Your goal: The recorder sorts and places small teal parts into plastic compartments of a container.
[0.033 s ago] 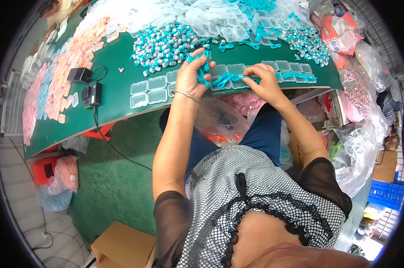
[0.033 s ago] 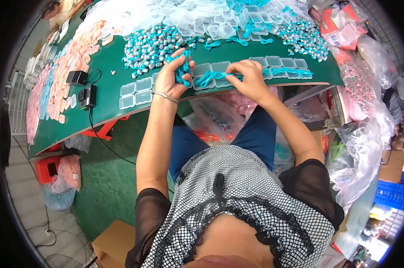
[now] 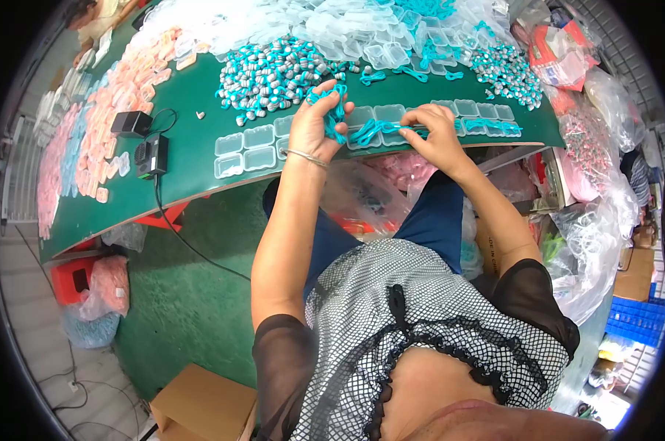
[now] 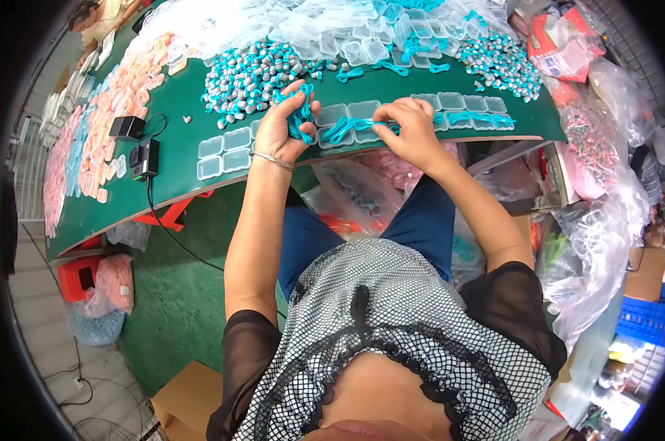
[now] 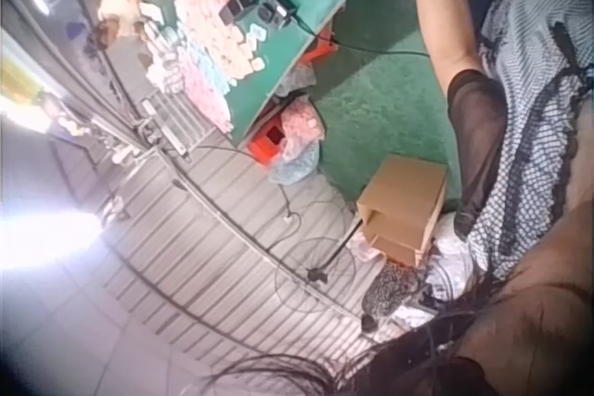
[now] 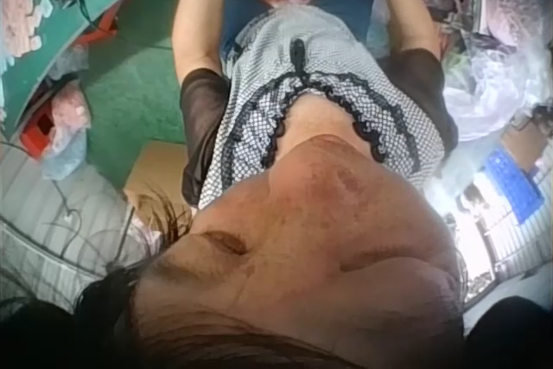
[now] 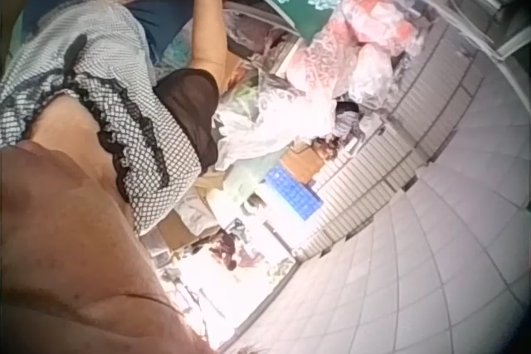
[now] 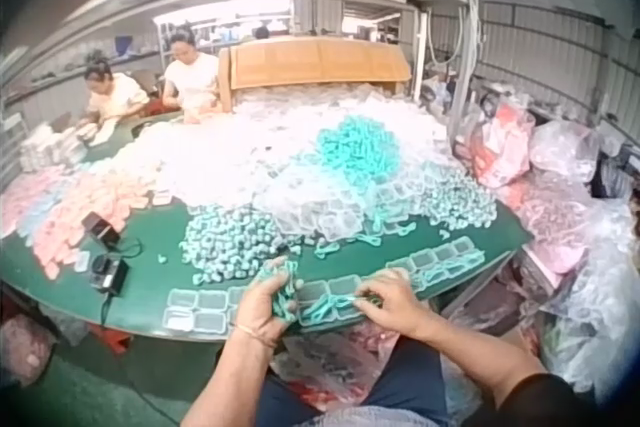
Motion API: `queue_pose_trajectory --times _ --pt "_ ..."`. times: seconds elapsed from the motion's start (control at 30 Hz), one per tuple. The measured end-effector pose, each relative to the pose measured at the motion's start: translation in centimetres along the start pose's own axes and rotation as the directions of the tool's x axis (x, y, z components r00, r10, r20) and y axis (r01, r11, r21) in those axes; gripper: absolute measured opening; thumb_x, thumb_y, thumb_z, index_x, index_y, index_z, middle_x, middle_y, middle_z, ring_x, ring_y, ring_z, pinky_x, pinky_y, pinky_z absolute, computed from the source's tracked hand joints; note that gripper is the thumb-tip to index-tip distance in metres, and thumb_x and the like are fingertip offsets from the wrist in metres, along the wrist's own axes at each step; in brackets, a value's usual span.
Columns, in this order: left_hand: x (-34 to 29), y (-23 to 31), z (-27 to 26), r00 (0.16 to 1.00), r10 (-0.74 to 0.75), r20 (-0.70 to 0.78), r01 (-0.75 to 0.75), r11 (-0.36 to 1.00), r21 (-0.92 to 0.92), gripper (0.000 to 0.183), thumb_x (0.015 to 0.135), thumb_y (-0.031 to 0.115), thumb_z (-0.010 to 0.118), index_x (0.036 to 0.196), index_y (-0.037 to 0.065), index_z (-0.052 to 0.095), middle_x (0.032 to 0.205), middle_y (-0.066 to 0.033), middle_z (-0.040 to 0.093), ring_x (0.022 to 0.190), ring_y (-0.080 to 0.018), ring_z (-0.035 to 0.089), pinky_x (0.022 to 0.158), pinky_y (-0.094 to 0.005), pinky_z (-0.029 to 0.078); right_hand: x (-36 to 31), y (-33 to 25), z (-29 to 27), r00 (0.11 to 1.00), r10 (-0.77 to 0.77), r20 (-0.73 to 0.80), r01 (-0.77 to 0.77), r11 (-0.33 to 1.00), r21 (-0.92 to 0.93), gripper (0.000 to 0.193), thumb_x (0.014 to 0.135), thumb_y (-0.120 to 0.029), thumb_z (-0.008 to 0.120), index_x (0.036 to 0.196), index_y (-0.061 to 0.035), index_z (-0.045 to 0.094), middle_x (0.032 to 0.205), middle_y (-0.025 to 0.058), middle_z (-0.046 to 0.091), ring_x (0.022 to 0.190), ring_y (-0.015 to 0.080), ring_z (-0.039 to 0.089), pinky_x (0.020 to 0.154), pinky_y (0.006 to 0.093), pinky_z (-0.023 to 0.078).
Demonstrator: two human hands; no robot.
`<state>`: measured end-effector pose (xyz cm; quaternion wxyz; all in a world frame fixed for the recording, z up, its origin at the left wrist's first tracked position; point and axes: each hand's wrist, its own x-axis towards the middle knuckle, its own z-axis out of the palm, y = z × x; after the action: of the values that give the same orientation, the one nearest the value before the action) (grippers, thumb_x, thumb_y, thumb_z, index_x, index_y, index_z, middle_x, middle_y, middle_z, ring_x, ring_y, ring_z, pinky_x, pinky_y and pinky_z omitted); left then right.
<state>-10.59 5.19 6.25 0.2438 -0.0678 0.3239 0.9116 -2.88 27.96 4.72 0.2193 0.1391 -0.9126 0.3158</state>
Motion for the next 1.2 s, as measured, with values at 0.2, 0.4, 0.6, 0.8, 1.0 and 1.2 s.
queue_pose_trajectory --times 0.2,0.4,0.6,0.8,1.0,1.2 --pt "-0.2 0.3 -0.7 1.0 0.015 0.028 -0.015 1.0 -0.003 0.034 0.084 0.003 0.062 0.117 0.008 0.054 0.092 -0.0085 0.063 0.074 -0.0207 0.064 0.043 -0.0251 0.04 0.4 -1.0 -0.3 0.995 -0.093 0.021 0.095 0.974 -0.206 0.014 0.072 -0.018 0.071 0.084 -0.0155 0.065 0.09 -0.0002 0.061 0.096 0.0191 0.055 0.091 0.0413 0.03" --pt "-0.8 0.7 -0.7 0.999 0.022 0.045 -0.021 1.0 -0.017 0.035 0.084 0.003 0.062 0.117 0.007 0.054 0.094 -0.0091 0.062 0.075 -0.0206 0.064 0.043 -0.0253 0.039 1.4 -0.5 -0.2 0.98 -0.143 0.135 0.171 0.959 -0.227 0.012 0.073 -0.02 0.07 0.083 -0.0152 0.065 0.091 0.0001 0.06 0.096 0.0201 0.055 0.093 0.0439 0.031" --pt "-1.2 1.1 -1.1 0.999 0.037 0.038 -0.035 0.999 -0.033 0.035 0.084 0.003 0.062 0.118 0.006 0.053 0.094 -0.0094 0.061 0.074 -0.0203 0.062 0.043 -0.0251 0.04 3.2 -2.0 -0.9 0.968 -0.132 0.213 0.177 0.962 -0.207 0.011 0.075 -0.018 0.07 0.084 -0.0157 0.066 0.091 -0.0001 0.06 0.097 0.0201 0.055 0.094 0.0463 0.031" --pt "-1.7 1.3 -1.4 0.997 0.055 0.048 -0.054 0.998 -0.023 0.035 0.084 0.003 0.061 0.118 0.006 0.053 0.093 -0.0082 0.061 0.073 -0.0194 0.062 0.044 -0.025 0.04 4.3 -4.3 0.4 0.885 -0.363 0.292 0.422 0.89 -0.171 0.015 0.071 -0.013 0.071 0.085 -0.0155 0.065 0.089 0.0 0.059 0.095 0.0199 0.055 0.096 0.0485 0.032" --pt "-1.9 2.0 -2.1 0.997 0.07 0.032 -0.069 0.997 -0.024 0.034 0.084 0.004 0.062 0.117 0.007 0.053 0.095 -0.0081 0.06 0.072 -0.019 0.061 0.043 -0.025 0.04 4.7 -4.5 1.4 0.827 -0.418 0.377 0.536 0.787 -0.304 0.017 0.069 -0.01 0.07 0.084 -0.0149 0.065 0.087 0.0001 0.057 0.092 0.0195 0.056 0.096 0.0494 0.033" --pt "-2.5 3.1 -3.2 0.994 0.101 0.028 -0.099 0.992 -0.078 0.035 0.084 0.004 0.063 0.117 0.009 0.054 0.096 -0.0098 0.06 0.073 -0.02 0.062 0.043 -0.0246 0.041 5.7 -4.9 0.2 0.83 -0.406 0.383 0.511 0.829 -0.229 0.014 0.069 -0.011 0.068 0.082 -0.0138 0.066 0.086 0.0006 0.058 0.091 0.0196 0.057 0.093 0.0459 0.035"
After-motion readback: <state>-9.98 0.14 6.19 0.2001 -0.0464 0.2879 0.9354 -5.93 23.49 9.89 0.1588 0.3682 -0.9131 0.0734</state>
